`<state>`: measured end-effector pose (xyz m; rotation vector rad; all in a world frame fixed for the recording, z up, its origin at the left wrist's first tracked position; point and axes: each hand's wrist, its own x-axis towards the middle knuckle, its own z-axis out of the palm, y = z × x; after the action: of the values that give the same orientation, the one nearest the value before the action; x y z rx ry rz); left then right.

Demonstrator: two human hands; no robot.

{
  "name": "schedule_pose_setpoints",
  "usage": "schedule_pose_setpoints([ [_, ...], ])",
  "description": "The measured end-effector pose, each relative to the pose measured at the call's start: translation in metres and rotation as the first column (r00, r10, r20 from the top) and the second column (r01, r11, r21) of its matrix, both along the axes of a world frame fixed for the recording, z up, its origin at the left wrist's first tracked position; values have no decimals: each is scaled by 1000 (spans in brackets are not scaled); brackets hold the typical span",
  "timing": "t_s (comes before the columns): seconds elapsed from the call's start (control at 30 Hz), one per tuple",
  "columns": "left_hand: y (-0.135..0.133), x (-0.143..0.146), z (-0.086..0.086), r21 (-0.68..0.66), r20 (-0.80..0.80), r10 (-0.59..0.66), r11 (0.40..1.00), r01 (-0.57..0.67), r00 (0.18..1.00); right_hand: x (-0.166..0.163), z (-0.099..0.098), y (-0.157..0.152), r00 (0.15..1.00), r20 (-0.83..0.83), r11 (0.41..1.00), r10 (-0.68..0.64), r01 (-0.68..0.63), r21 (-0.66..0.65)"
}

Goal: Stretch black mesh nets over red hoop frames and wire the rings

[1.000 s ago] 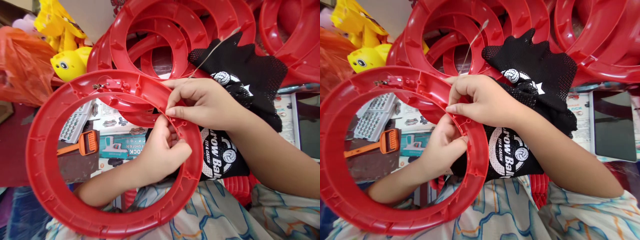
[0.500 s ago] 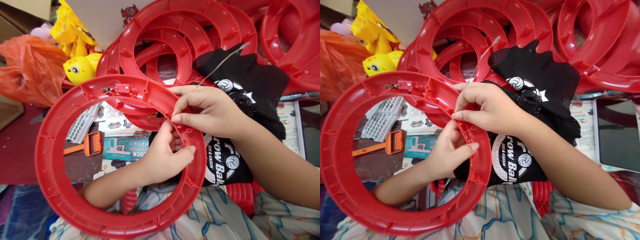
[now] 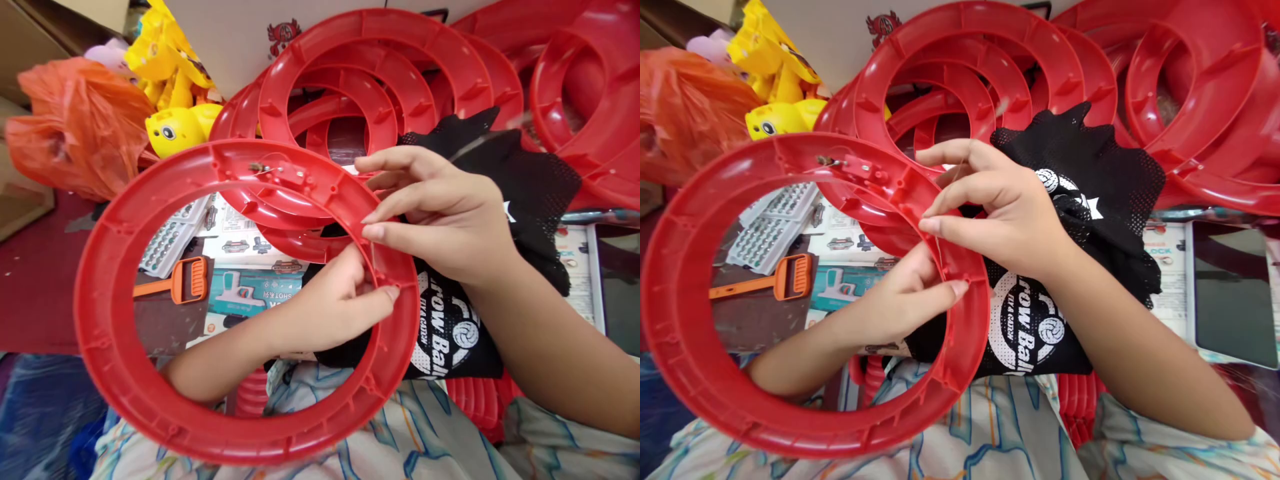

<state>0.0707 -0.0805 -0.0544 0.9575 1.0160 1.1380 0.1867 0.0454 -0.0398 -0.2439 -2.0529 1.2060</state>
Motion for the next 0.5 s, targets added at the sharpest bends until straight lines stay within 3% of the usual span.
schedule_pose_setpoints([
  [0.07, -3, -5, 2, 15, -71, -101, 995, 103, 992, 1, 2, 1, 999, -19, 999, 49, -49, -19],
  [0.27, -4, -11, 6, -14, -179, -210, 977, 211, 961, 2, 5, 4, 985, 8, 985, 173, -173, -6],
  [0.37, -4, -11, 9, -44, -286, -290, 956, 290, 913, -1, 4, 5, 983, 49, 983, 178, -180, 34],
  [0.5, -7, -11, 9, -50, -239, -277, 961, 273, 931, -2, 4, 4, 990, 68, 992, 126, -124, -28],
])
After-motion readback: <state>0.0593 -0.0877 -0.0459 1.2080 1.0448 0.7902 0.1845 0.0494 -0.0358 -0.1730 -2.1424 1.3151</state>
